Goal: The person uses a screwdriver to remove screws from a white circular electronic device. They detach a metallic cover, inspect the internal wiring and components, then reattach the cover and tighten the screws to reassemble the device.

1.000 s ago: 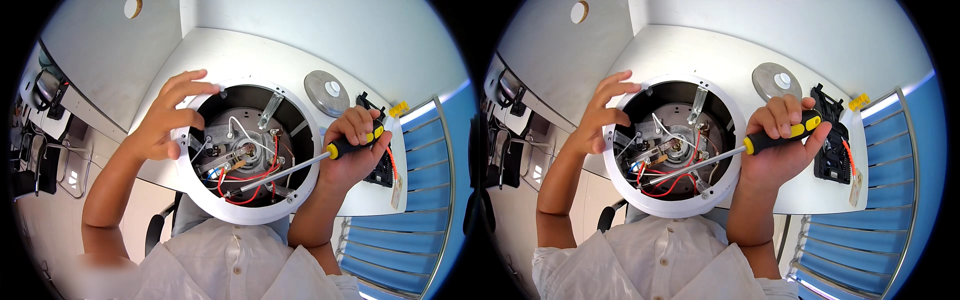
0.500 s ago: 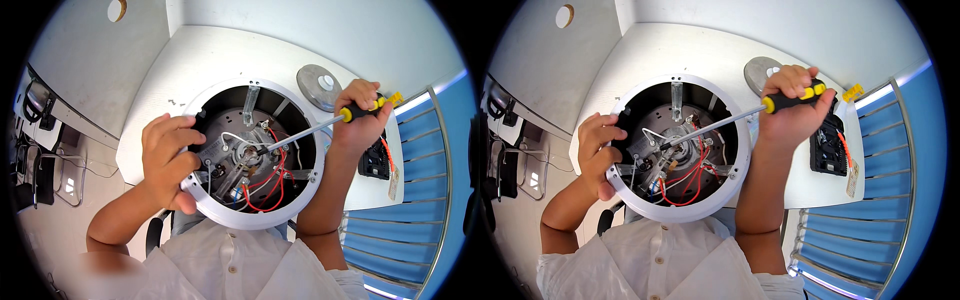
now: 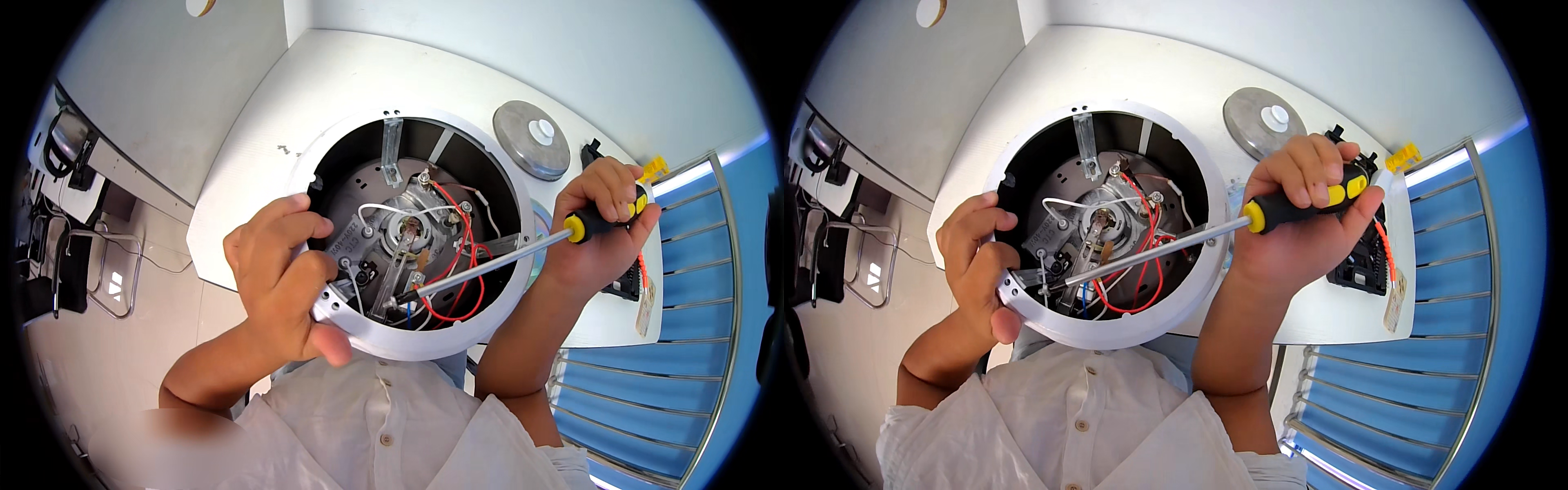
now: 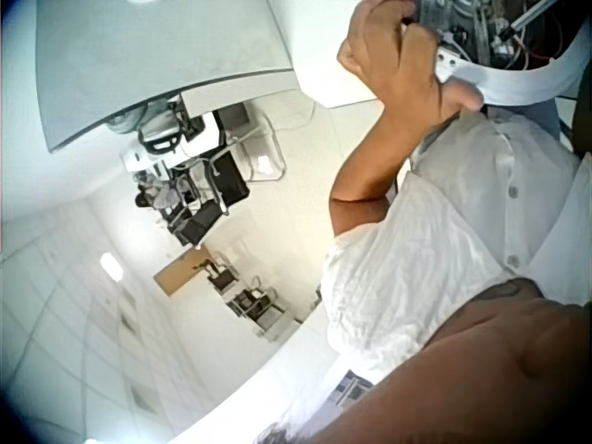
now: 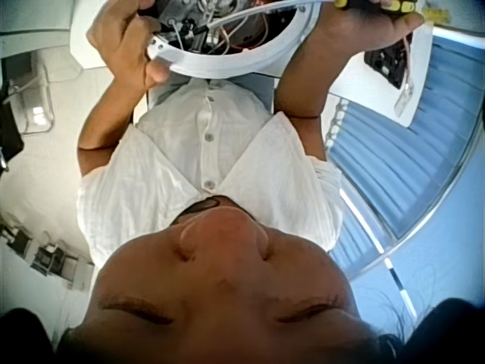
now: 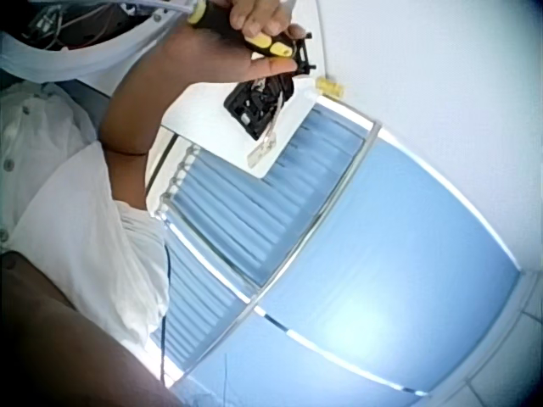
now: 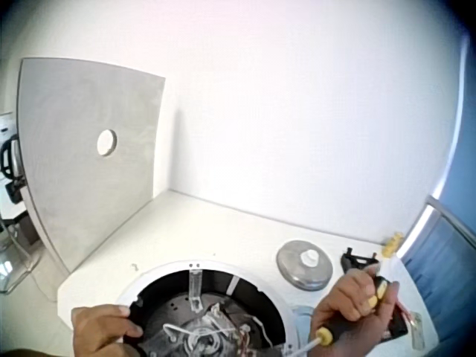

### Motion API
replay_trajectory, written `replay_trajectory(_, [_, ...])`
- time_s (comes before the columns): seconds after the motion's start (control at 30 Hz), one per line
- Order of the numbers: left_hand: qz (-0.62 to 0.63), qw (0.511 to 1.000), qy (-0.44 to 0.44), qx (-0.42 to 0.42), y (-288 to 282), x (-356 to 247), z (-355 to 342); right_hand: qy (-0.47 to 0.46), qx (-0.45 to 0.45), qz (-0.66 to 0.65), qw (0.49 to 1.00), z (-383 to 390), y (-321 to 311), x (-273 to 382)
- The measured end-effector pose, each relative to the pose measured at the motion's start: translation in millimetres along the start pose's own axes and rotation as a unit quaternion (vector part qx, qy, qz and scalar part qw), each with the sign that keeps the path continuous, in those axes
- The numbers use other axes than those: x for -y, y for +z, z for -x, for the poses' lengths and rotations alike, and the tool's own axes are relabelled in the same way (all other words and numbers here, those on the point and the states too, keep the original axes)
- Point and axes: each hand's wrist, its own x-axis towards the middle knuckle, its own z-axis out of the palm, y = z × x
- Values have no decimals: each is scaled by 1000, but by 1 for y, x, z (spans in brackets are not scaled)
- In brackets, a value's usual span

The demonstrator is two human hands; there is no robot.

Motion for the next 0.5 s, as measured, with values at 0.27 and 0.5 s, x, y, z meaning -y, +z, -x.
replay_trajectory(0.27, [-25, 997, -35, -59, -5, -10, 12, 19, -17, -48, 999, -4, 1, -24])
replay_trajectory(0.5, [5, 981, 12, 194, -52, 8, -16, 9, -2, -37, 999, 7, 6, -10])
